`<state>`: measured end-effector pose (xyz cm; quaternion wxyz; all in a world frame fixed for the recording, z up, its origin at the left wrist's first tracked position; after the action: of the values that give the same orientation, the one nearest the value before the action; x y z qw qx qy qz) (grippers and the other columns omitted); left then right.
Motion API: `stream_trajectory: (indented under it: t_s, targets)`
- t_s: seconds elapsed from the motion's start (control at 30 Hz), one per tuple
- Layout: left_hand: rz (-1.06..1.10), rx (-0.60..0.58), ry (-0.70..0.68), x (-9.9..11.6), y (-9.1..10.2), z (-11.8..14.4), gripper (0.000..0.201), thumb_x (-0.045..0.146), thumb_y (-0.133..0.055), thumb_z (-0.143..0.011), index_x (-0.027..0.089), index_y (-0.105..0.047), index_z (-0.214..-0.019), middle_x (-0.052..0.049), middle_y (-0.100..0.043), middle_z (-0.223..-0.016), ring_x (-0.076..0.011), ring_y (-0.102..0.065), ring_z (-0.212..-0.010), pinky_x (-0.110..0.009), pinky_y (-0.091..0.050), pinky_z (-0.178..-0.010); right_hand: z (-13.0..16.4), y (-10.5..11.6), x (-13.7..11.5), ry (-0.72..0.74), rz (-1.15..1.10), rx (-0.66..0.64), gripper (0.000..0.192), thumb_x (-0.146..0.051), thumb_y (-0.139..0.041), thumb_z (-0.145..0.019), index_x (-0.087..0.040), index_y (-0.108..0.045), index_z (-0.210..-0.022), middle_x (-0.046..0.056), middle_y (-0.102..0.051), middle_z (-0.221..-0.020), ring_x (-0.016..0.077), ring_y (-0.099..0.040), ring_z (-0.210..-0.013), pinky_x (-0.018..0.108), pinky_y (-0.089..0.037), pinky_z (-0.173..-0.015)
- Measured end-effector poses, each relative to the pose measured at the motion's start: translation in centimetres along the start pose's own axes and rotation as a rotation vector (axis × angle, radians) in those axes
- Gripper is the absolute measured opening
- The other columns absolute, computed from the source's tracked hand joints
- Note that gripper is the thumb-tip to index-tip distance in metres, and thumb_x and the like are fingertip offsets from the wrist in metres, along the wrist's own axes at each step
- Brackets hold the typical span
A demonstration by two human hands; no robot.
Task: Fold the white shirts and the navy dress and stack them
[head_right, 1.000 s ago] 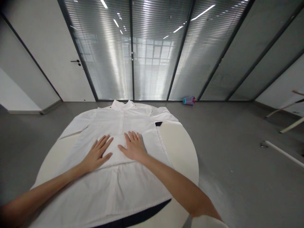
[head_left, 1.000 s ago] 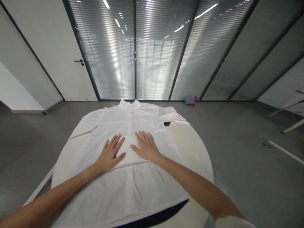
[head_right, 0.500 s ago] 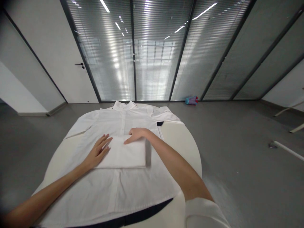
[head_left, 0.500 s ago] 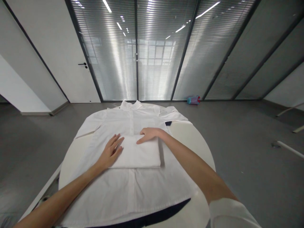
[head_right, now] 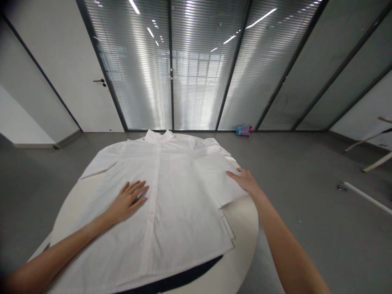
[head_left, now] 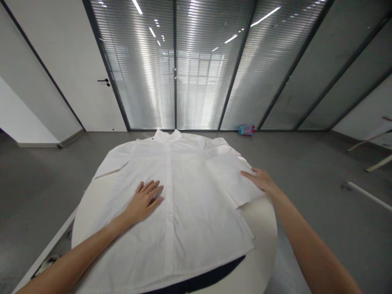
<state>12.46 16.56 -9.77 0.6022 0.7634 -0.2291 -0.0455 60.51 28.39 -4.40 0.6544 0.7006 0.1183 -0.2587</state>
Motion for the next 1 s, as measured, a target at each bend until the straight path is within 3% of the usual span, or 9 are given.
stream_trajectory:
  t_s: [0.1, 0.23, 0.33, 0.43, 0.57, 0.63, 0.73, 0.83, 1.0]
  targets:
    - [-0.034, -0.001, -0.003, 0.1, 0.0, 0.0, 0.048, 0.048, -0.043, -0.101, 0.024, -0.057, -0.140, -0.011, -0.052, -0.149, -0.0320, -0.044, -0.141, -0.062, -0.027, -0.117, 0.4, 0.6, 4.5, -0.065, 0.121, -0.011, 0.059, -0.053, -0.061, -0.087, -0.008, -0.067, -0.125, 0.021, -0.072, -0.114, 0.0348, -0.067, -0.112, 0.041, -0.053, -0.092]
    - [-0.028, 0.005, -0.003, 0.0, 0.0, 0.0, 0.046, 0.046, -0.044, -0.101, 0.024, -0.058, -0.139, -0.011, -0.053, -0.149, -0.0316, -0.044, -0.141, -0.061, -0.027, -0.118, 1.9, 0.4, 5.1, -0.106, 0.341, -0.049, 0.069, -0.061, -0.047, -0.092, -0.005, -0.063, -0.130, 0.027, -0.065, -0.124, 0.0401, -0.061, -0.119, 0.052, -0.049, -0.097]
    - [-0.006, 0.013, 0.000, -0.1, 0.0, 0.0, 0.045, 0.046, -0.045, -0.100, 0.025, -0.059, -0.138, -0.011, -0.053, -0.148, -0.0318, -0.044, -0.140, -0.061, -0.027, -0.117, 2.4, 0.4, 2.7, 0.035, 0.461, 0.074, 0.073, -0.061, -0.037, -0.096, -0.008, -0.052, -0.143, 0.028, -0.050, -0.144, 0.0422, -0.050, -0.131, 0.058, -0.043, -0.102]
    - [0.028, 0.023, 0.001, -0.2, 0.0, 0.1, 0.045, 0.047, -0.047, -0.099, 0.026, -0.059, -0.137, -0.010, -0.053, -0.148, -0.0324, -0.045, -0.140, -0.062, -0.026, -0.117, 2.1, -1.1, 0.7, 0.257, 0.479, 0.115, 0.071, -0.061, -0.028, -0.098, -0.019, -0.039, -0.154, 0.018, -0.033, -0.159, 0.0384, -0.035, -0.144, 0.057, -0.035, -0.111]
    - [0.067, 0.040, 0.008, -0.2, 0.1, 0.2, 0.045, 0.047, -0.048, -0.099, 0.028, -0.059, -0.138, -0.010, -0.053, -0.148, -0.0321, -0.044, -0.140, -0.062, -0.025, -0.118, 1.5, -3.8, 0.3, 0.302, 0.534, -0.025, 0.069, -0.059, -0.026, -0.098, -0.020, -0.040, -0.153, 0.017, -0.038, -0.158, 0.0392, -0.035, -0.144, 0.060, -0.031, -0.113]
    - [0.068, 0.032, 0.013, -0.3, 0.2, 0.2, 0.044, 0.046, -0.048, -0.099, 0.027, -0.059, -0.137, -0.010, -0.053, -0.148, -0.0319, -0.044, -0.141, -0.062, -0.024, -0.119, 1.8, -4.0, -1.2, 0.313, 0.552, 0.005, 0.066, -0.053, -0.030, -0.097, -0.017, -0.045, -0.150, 0.019, -0.040, -0.156, 0.0433, -0.031, -0.145, 0.067, -0.025, -0.113]
    - [0.051, 0.003, 0.023, -0.3, 0.4, 0.2, 0.044, 0.045, -0.048, -0.099, 0.026, -0.059, -0.137, -0.010, -0.052, -0.149, -0.0321, -0.043, -0.141, -0.062, -0.024, -0.119, 4.3, -5.0, -6.3, 0.506, 0.476, 0.042, 0.058, -0.042, -0.034, -0.098, -0.015, -0.051, -0.146, 0.017, -0.041, -0.156, 0.0391, -0.024, -0.149, 0.063, -0.015, -0.120]
    - [0.029, -0.024, 0.035, -0.1, 0.4, 0.3, 0.044, 0.044, -0.047, -0.099, 0.025, -0.059, -0.138, -0.010, -0.051, -0.150, -0.0323, -0.042, -0.142, -0.062, -0.024, -0.119, 9.0, -8.8, -11.6, 0.788, 0.300, -0.147, 0.058, -0.049, -0.032, -0.102, -0.019, -0.048, -0.149, 0.012, -0.037, -0.159, 0.0275, -0.028, -0.149, 0.047, -0.025, -0.122]
    - [0.065, -0.009, 0.018, 0.3, 0.8, 0.1, 0.042, 0.043, -0.048, -0.100, 0.025, -0.060, -0.136, -0.009, -0.054, -0.147, -0.0302, -0.045, -0.140, -0.059, -0.029, -0.118, 13.3, -14.1, -13.8, 0.916, 0.272, -0.319, 0.063, -0.059, -0.032, -0.102, -0.026, -0.039, -0.155, 0.009, -0.026, -0.164, 0.0294, -0.018, -0.152, 0.054, -0.018, -0.123]
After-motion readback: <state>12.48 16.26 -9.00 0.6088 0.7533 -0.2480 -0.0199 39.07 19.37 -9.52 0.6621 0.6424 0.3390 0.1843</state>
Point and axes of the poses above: each hand's wrist, its own z-axis away from the middle knuckle, its own y-axis out of the back of the hand, x = y × z, the point moved 6 cm from there along -z, towards the middle knuckle
